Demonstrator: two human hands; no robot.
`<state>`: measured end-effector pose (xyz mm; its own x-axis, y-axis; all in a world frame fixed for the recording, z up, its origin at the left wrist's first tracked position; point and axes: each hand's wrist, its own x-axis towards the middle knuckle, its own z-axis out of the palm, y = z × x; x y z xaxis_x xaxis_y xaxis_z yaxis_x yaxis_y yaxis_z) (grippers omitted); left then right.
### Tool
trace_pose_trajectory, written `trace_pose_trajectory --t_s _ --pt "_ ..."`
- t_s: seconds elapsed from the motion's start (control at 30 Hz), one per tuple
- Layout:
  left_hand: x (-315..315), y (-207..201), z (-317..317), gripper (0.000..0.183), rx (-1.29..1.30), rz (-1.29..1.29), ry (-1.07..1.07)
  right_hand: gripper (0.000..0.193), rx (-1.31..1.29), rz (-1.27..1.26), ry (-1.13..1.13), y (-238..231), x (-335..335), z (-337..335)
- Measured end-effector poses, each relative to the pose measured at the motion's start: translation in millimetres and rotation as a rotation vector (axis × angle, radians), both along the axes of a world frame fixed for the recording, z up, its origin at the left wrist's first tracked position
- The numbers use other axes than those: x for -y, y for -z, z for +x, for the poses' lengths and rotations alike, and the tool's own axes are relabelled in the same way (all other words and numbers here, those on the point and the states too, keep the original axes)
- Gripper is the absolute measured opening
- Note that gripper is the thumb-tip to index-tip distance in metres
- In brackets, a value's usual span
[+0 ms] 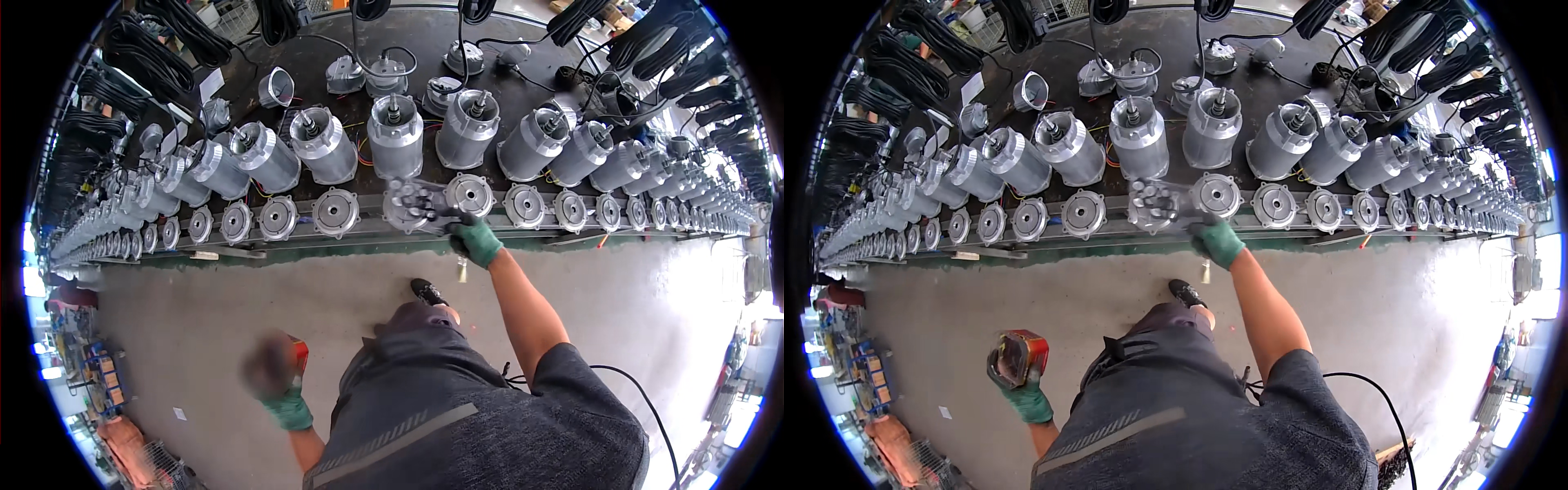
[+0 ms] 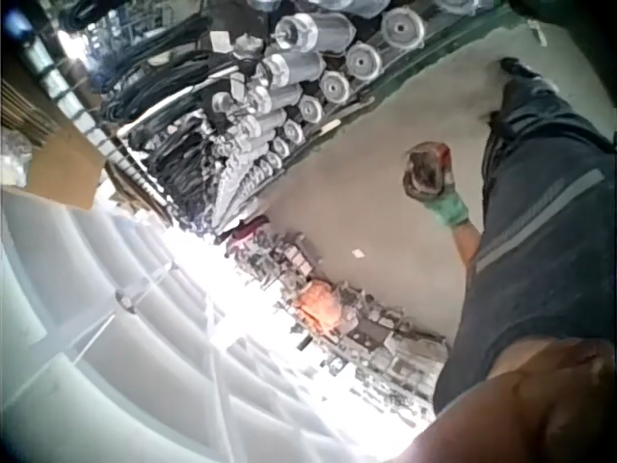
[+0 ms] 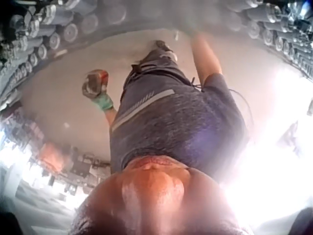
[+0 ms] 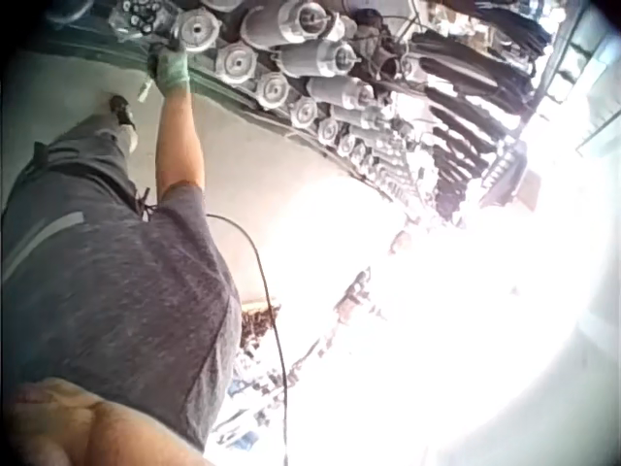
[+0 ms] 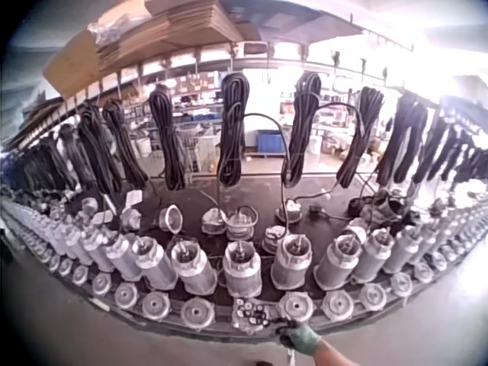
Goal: The person applies liquid substance onto a row of metal motor plates using a brush and a container.
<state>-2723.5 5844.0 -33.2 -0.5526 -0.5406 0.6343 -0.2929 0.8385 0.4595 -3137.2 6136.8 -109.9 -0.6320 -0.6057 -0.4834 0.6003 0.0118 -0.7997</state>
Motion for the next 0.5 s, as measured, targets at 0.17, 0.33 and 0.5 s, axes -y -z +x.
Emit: trace_pose_trajectory --t_s 0.17,0.33,0.5 --pt "-36 -25 -15 0.031 0.274 -0.288 -0.114 0.036 -0.089 0.094 -0.02 32 81 -18" --pt "-54 -26 -8 0.043 0.07 0.028 -0.063 0.045 -0.426 0.457 -0.265 31 114 -30" --pt "-64 -23 1 0.046 0.021 0.111 -0.124 0.054 -0.791 0.722 -0.213 25 79 -46"
